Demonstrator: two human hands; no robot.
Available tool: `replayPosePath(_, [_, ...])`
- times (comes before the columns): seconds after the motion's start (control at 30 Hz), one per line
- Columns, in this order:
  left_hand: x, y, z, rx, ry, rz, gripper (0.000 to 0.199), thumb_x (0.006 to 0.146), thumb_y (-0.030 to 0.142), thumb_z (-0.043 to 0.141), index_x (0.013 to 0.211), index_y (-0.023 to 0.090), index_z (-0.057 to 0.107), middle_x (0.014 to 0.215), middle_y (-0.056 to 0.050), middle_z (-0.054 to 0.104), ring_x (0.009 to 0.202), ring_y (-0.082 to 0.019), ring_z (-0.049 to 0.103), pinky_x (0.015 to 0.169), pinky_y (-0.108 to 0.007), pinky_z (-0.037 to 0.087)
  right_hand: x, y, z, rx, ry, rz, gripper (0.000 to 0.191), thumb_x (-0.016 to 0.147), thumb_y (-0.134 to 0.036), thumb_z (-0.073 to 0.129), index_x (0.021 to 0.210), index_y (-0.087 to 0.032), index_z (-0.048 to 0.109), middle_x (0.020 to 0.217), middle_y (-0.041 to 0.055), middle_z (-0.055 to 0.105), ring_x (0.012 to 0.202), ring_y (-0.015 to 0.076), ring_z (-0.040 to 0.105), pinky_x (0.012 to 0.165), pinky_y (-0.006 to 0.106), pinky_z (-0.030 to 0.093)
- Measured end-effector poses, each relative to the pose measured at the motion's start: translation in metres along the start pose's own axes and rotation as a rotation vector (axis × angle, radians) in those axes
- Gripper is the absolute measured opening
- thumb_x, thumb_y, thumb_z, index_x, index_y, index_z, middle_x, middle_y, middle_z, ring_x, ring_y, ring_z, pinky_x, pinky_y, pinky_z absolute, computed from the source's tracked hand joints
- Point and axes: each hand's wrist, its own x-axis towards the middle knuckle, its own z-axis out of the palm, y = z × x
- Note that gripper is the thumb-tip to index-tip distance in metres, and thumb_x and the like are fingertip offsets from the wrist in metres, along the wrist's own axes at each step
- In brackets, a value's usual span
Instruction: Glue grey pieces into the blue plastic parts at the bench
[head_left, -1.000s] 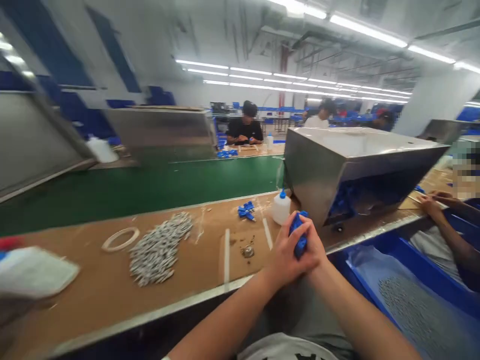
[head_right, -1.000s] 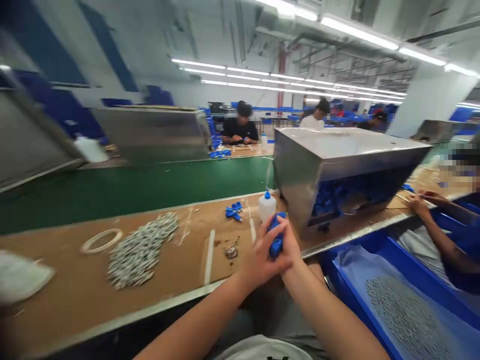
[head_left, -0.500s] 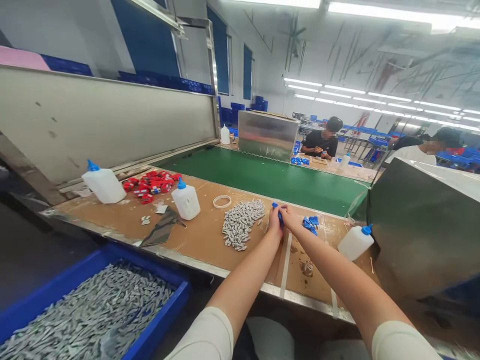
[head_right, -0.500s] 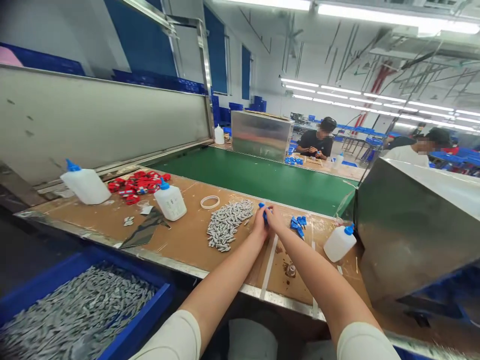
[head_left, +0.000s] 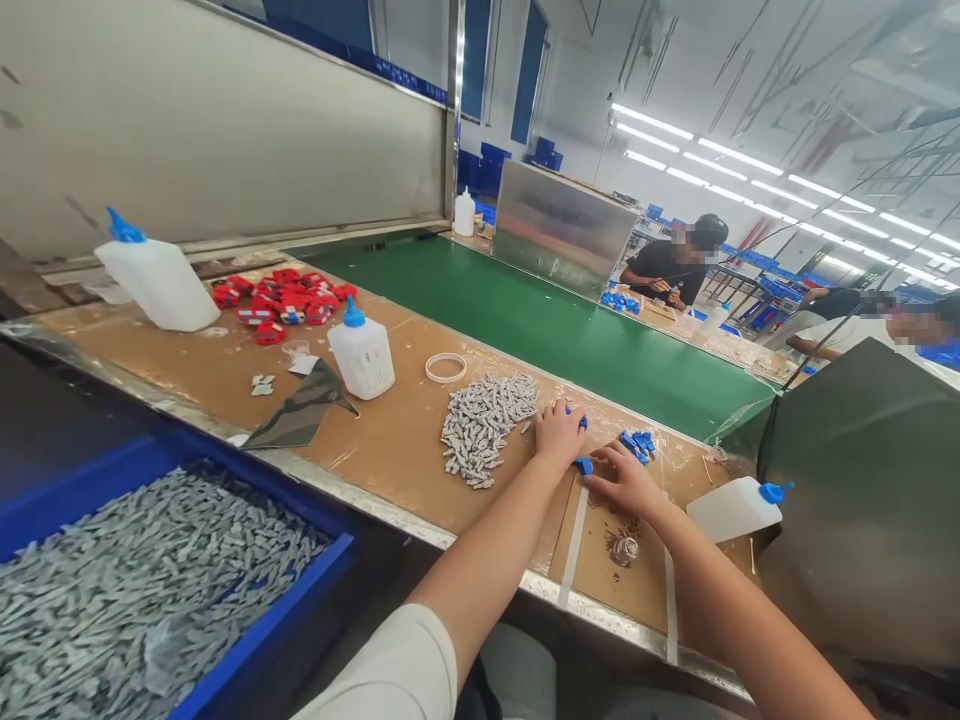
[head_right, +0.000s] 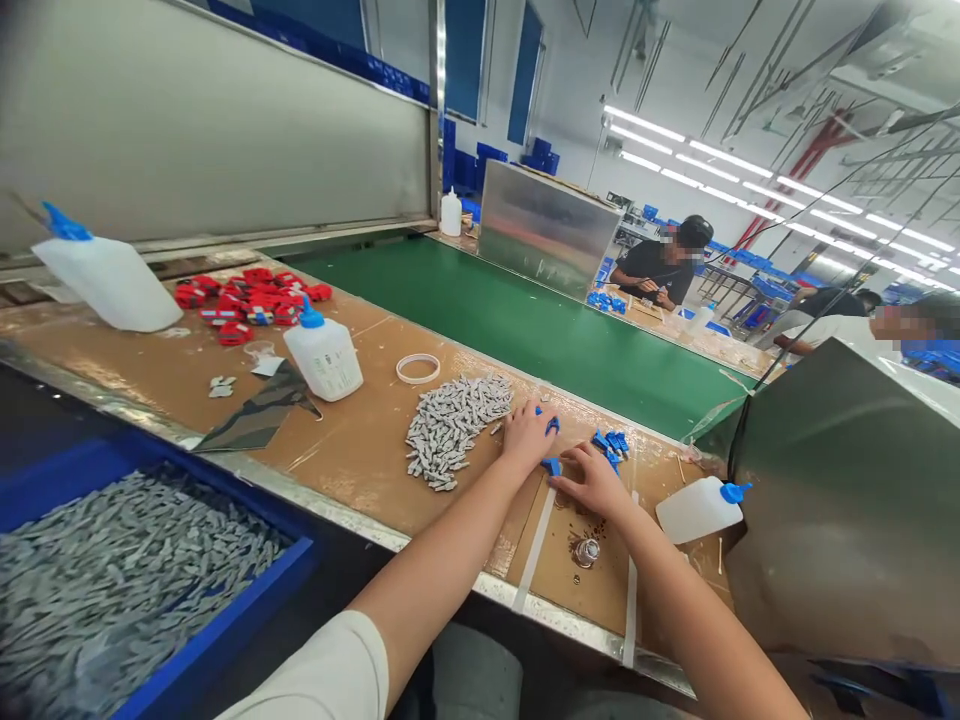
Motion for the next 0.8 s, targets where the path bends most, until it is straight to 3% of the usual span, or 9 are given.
replayPosePath(0.17, [-0.005, 0.002, 0.010, -0.035, -0.110, 0.058, 0.031, 0.095, 0.047, 0.062, 0.116, 0.028, 0.075, 0.133, -0.013, 0.063, 0.128, -0.037, 0.052, 0.108, -0.057, 0.039, 0.013, -0.008, -0.005, -0.186, -0.123, 0.046, 0.010, 0.093, -0.027, 0.060, 0.087, -0.019, 0.064, 0.089, 0.0065, 0.064, 0.081, 0.0205, 0.060, 0.074, 0.031, 0.044])
replayPosePath(0.3, [-0.007, 0.003, 0.011, -0.194, -0.117, 0.172, 0.038, 0.101, 0.053, 0.051, 0.128, 0.033, 0.069, 0.147, -0.006, 0.059, 0.139, -0.031, 0.047, 0.119, -0.056, 0.030, 0.021, 0.002, -0.031, -0.166, -0.121, 0.126, 0.020, 0.092, -0.034, 0.055, 0.084, -0.018, 0.064, 0.085, 0.0069, 0.069, 0.075, 0.0198, 0.060, 0.069, 0.030, 0.042])
replayPosePath(0.4, [-0.006, 0.004, 0.009, -0.240, -0.174, 0.329, 0.033, 0.102, 0.045, 0.052, 0.125, 0.028, 0.067, 0.138, -0.004, 0.066, 0.132, -0.027, 0.054, 0.117, -0.049, 0.034, 0.027, 0.010, -0.053, -0.046, -0.102, 0.245, 0.034, 0.091, -0.049, 0.053, 0.085, -0.018, 0.066, 0.075, 0.0048, 0.068, 0.067, 0.0191, 0.059, 0.063, 0.029, 0.042])
replayPosePath(0.53, [-0.004, 0.005, 0.010, -0.201, -0.167, 0.340, 0.028, 0.101, 0.037, 0.053, 0.120, 0.019, 0.064, 0.128, -0.010, 0.069, 0.125, -0.029, 0.059, 0.115, -0.049, 0.037, 0.044, 0.007, -0.072, 0.055, -0.142, 0.347, 0.042, 0.089, -0.056, 0.050, 0.087, -0.017, 0.068, 0.067, 0.0030, 0.065, 0.060, 0.0178, 0.056, 0.057, 0.029, 0.040])
replayPosePath(0.7, [0.000, 0.008, 0.013, -0.300, -0.128, 0.316, 0.035, 0.101, 0.048, 0.055, 0.116, 0.017, 0.064, 0.117, -0.013, 0.073, 0.118, -0.032, 0.065, 0.115, -0.052, 0.037, 0.075, -0.022, -0.074, -0.258, 0.018, 0.291, 0.038, 0.096, -0.049, 0.052, 0.077, -0.021, 0.070, 0.074, 0.0070, 0.067, 0.070, 0.0211, 0.059, 0.062, 0.032, 0.038])
replayPosePath(0.8, [0.004, 0.011, 0.013, -0.330, -0.097, 0.196, 0.027, 0.095, 0.037, 0.063, 0.113, 0.018, 0.067, 0.112, -0.013, 0.074, 0.112, -0.034, 0.067, 0.106, -0.046, 0.045, 0.096, -0.054, -0.058, -0.415, 0.213, 0.074, 0.029, 0.099, -0.042, 0.055, 0.089, -0.023, 0.075, 0.095, 0.0115, 0.070, 0.089, 0.0262, 0.062, 0.075, 0.036, 0.044])
